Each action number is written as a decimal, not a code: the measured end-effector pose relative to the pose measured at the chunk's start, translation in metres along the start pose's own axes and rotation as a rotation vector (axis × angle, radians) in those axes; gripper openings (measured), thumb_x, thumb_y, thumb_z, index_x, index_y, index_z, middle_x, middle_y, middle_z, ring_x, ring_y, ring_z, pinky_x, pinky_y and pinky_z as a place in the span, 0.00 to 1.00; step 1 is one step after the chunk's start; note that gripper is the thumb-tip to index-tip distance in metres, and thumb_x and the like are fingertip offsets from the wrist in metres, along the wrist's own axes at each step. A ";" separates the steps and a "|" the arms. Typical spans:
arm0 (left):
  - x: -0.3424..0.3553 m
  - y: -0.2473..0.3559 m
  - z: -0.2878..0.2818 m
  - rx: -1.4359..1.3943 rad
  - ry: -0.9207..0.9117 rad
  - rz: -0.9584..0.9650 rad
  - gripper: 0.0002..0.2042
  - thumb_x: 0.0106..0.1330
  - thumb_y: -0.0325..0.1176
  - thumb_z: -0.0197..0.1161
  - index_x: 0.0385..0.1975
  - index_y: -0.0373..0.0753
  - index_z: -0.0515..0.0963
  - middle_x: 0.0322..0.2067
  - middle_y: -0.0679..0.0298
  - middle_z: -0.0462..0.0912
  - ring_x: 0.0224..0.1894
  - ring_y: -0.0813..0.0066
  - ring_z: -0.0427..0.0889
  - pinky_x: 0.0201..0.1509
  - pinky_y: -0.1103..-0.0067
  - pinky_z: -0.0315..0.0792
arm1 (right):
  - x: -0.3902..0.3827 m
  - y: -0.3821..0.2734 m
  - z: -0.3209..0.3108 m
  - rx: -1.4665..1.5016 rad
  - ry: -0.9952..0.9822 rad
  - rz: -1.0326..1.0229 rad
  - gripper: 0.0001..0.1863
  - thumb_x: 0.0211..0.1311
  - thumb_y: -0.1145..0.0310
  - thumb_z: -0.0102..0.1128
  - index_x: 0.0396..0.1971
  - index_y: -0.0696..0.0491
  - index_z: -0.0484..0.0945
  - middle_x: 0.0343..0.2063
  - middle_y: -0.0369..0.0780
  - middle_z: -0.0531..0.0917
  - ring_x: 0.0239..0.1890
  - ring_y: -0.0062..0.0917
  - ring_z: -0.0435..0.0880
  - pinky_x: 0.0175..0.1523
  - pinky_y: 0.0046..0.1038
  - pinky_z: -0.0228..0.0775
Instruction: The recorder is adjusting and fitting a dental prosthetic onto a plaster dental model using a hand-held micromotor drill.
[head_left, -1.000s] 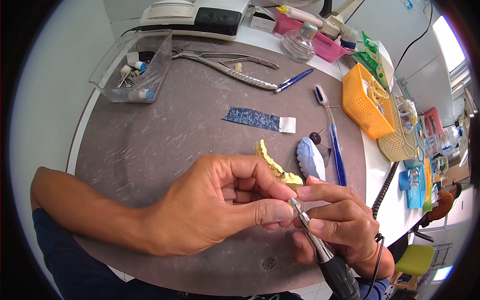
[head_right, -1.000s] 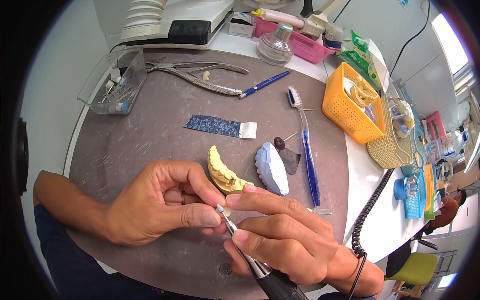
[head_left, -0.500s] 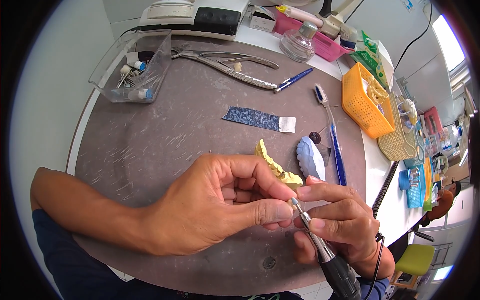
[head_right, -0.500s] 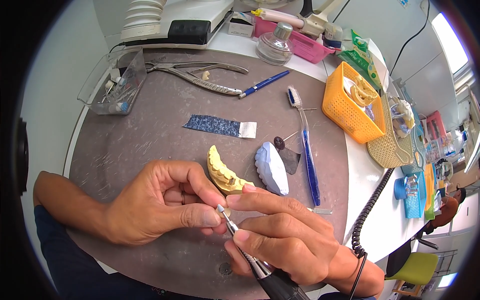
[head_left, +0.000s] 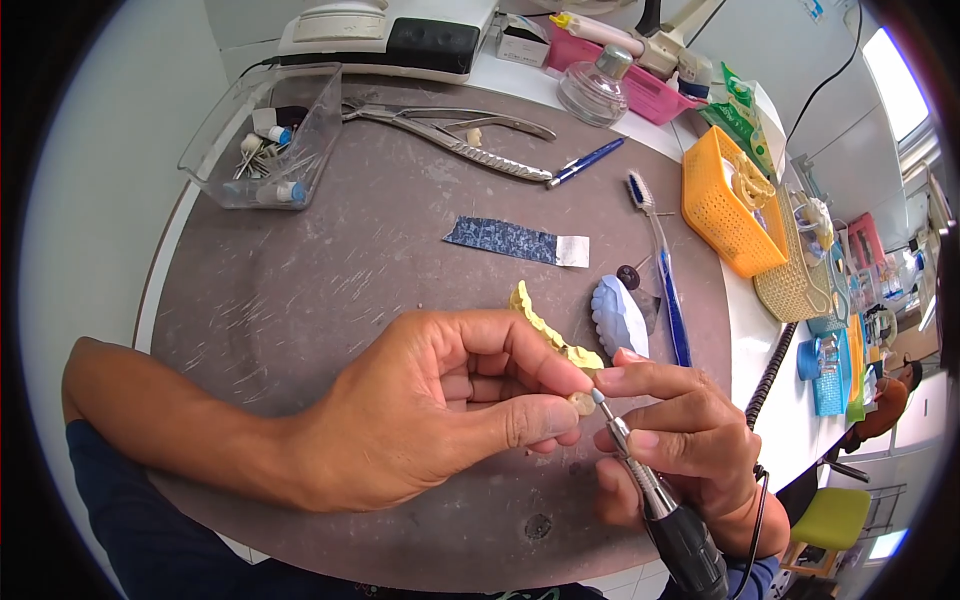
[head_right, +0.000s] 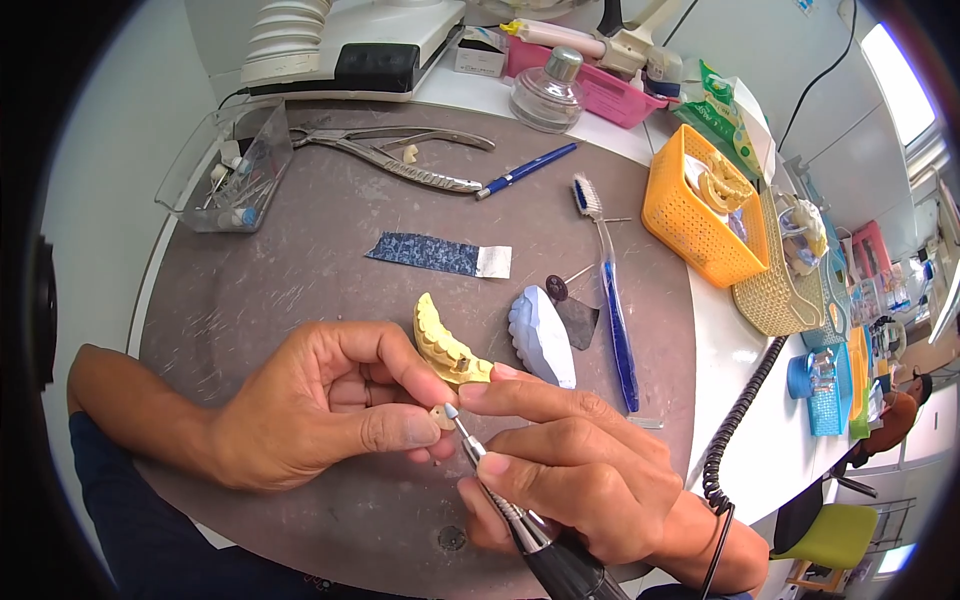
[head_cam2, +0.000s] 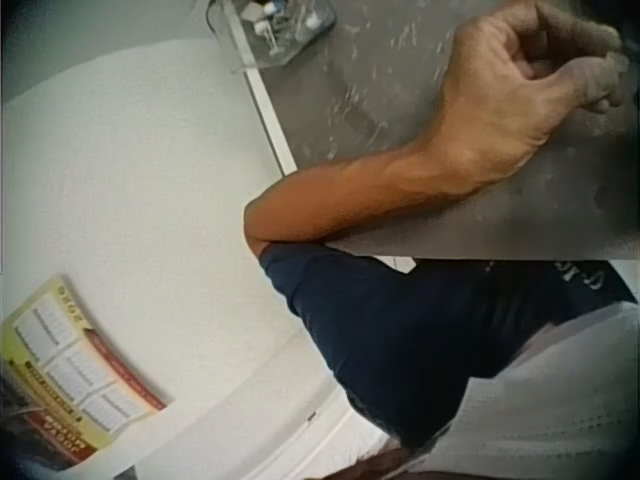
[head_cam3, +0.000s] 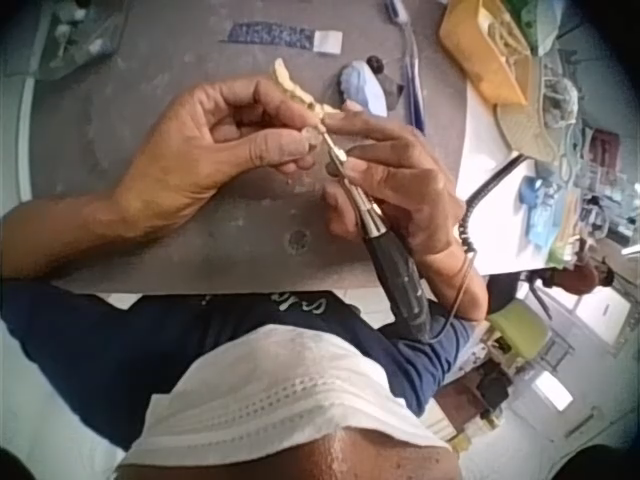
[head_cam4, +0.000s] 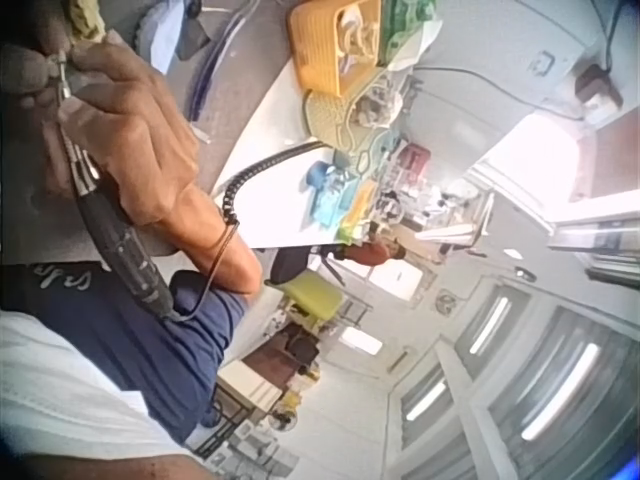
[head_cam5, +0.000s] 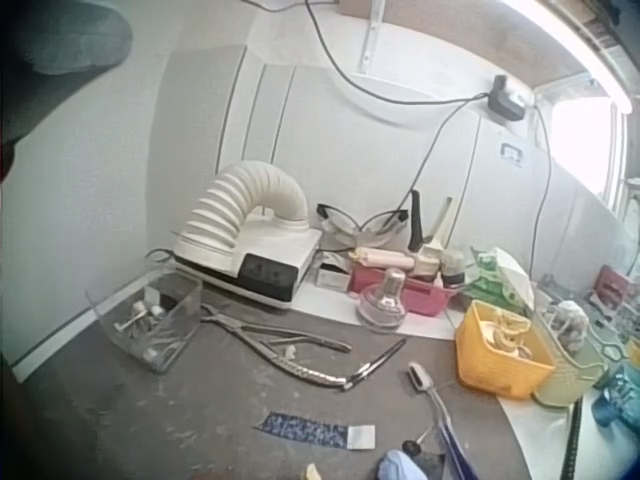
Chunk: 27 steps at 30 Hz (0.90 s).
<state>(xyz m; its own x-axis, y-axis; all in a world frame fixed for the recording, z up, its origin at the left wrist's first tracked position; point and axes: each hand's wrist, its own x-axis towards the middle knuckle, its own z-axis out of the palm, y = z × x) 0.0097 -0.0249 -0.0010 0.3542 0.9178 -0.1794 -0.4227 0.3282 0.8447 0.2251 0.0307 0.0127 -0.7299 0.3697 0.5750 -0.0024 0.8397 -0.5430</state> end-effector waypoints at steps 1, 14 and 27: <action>0.000 0.000 0.000 -0.002 0.000 -0.011 0.07 0.66 0.23 0.61 0.41 0.31 0.74 0.38 0.57 0.82 0.42 0.74 0.83 0.46 0.81 0.79 | 0.000 0.000 0.000 -0.009 -0.001 0.000 0.21 0.45 0.77 0.76 0.38 0.58 0.74 0.29 0.42 0.82 0.45 0.42 0.85 0.51 0.42 0.80; 0.000 -0.001 -0.002 -0.072 -0.021 -0.036 0.08 0.66 0.24 0.62 0.42 0.31 0.75 0.37 0.58 0.82 0.41 0.76 0.83 0.45 0.82 0.78 | 0.001 0.000 0.001 -0.042 -0.011 -0.015 0.20 0.44 0.77 0.76 0.36 0.58 0.75 0.29 0.42 0.82 0.43 0.42 0.86 0.50 0.42 0.81; 0.002 0.000 -0.007 -0.091 -0.093 -0.045 0.09 0.67 0.24 0.61 0.44 0.30 0.76 0.37 0.59 0.81 0.40 0.77 0.83 0.46 0.83 0.78 | 0.000 0.002 -0.002 -0.035 -0.026 -0.022 0.20 0.45 0.77 0.76 0.37 0.58 0.74 0.28 0.41 0.82 0.44 0.42 0.86 0.51 0.43 0.80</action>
<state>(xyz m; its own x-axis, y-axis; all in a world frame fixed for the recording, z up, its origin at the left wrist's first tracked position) 0.0040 -0.0218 -0.0050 0.4486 0.8784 -0.1648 -0.4773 0.3913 0.7868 0.2263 0.0334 0.0128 -0.7477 0.3412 0.5697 0.0051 0.8608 -0.5088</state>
